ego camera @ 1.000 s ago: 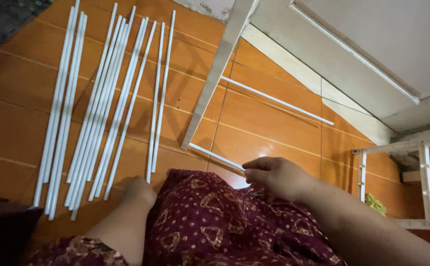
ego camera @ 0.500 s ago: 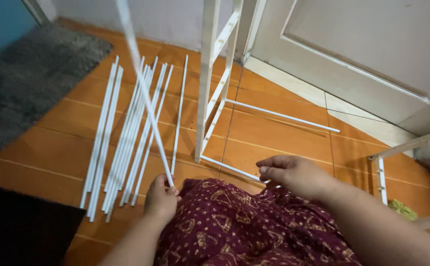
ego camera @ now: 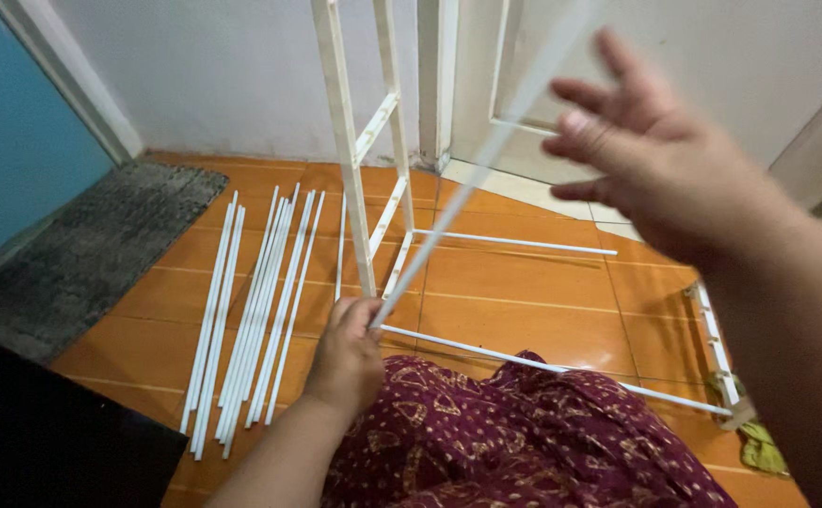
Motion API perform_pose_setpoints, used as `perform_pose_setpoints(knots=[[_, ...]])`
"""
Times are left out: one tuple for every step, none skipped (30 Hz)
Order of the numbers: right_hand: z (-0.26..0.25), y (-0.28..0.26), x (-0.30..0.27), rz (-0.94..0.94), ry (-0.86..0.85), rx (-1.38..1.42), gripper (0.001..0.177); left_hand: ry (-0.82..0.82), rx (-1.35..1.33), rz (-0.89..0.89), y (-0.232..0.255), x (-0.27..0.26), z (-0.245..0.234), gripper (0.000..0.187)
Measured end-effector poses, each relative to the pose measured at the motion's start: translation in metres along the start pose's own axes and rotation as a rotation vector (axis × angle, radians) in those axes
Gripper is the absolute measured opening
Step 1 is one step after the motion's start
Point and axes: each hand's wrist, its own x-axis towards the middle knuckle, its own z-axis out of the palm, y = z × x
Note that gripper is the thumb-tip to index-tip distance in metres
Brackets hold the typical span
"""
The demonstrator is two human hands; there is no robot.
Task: The person wipes white plastic rods with a green cloth, then assembles them into a white plastic rack by inserting rods into ladder-like frames. The person sits on the floor during assembly and connects multiple rods to form the structure.
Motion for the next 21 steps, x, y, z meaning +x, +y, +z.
perform_pose_setpoints(knots=[[-0.007,-0.004,-0.003,0.027,0.096,0.019,0.087,-0.001,-0.022,0.031,0.006,-0.003,-0.003,0.029],[-0.015,-0.004,-0.007,0.055,0.190,0.041,0.086,-0.003,-0.043,0.059,0.010,-0.007,-0.004,0.029],[-0.021,-0.003,-0.011,0.083,0.284,0.063,0.085,-0.006,-0.063,0.088,0.014,-0.009,-0.005,0.029],[-0.027,-0.001,-0.013,0.098,0.366,0.116,0.082,-0.002,-0.031,0.105,0.017,-0.009,-0.008,0.030],[-0.031,0.001,-0.014,0.112,0.447,0.169,0.079,0.001,0.001,0.123,0.020,-0.009,-0.013,0.030],[-0.036,0.004,-0.016,0.127,0.526,0.223,0.076,0.006,0.034,0.138,0.022,-0.010,-0.017,0.030],[-0.042,0.007,-0.022,0.090,0.530,0.217,0.070,-0.045,0.022,0.025,0.024,-0.010,-0.022,0.030],[-0.049,0.009,-0.027,0.052,0.534,0.210,0.064,-0.094,0.010,-0.087,0.026,-0.008,-0.028,0.030],[-0.057,0.012,-0.032,0.014,0.538,0.203,0.058,-0.144,-0.002,-0.198,0.027,-0.008,-0.033,0.030],[-0.065,0.015,-0.034,-0.028,0.525,0.154,0.053,-0.148,-0.019,-0.275,0.026,-0.007,-0.038,0.030],[-0.072,0.019,-0.036,-0.070,0.512,0.104,0.048,-0.151,-0.037,-0.353,0.024,-0.006,-0.041,0.030],[-0.080,0.022,-0.038,-0.108,0.499,0.053,0.044,-0.157,-0.054,-0.430,0.020,-0.006,-0.044,0.031],[-0.087,0.025,-0.038,-0.131,0.478,0.067,0.038,-0.107,-0.069,-0.439,0.014,-0.004,-0.046,0.029],[-0.093,0.025,-0.037,-0.154,0.457,0.079,0.035,-0.056,-0.085,-0.447,0.007,-0.001,-0.046,0.027],[-0.097,0.026,-0.036,-0.177,0.436,0.091,0.034,-0.006,-0.100,-0.454,-0.003,0.002,-0.047,0.026],[-0.100,0.025,-0.037,-0.179,0.423,0.107,0.031,0.048,-0.237,-0.489,-0.014,0.004,-0.046,0.026],[-0.102,0.023,-0.038,-0.180,0.409,0.122,0.029,0.102,-0.373,-0.524,-0.026,0.006,-0.046,0.027],[-0.103,0.020,-0.039,-0.182,0.395,0.137,0.029,0.156,-0.512,-0.557,-0.038,0.009,-0.045,0.027],[-0.101,0.017,-0.041,-0.171,0.406,0.128,0.027,0.193,-0.669,-0.532,-0.050,0.013,-0.044,0.027],[-0.096,0.015,-0.044,-0.162,0.415,0.120,0.026,0.233,-0.827,-0.506,-0.061,0.018,-0.043,0.027],[-0.091,0.012,-0.046,-0.152,0.424,0.113,0.025,0.272,-0.984,-0.477,-0.071,0.021,-0.043,0.027]])
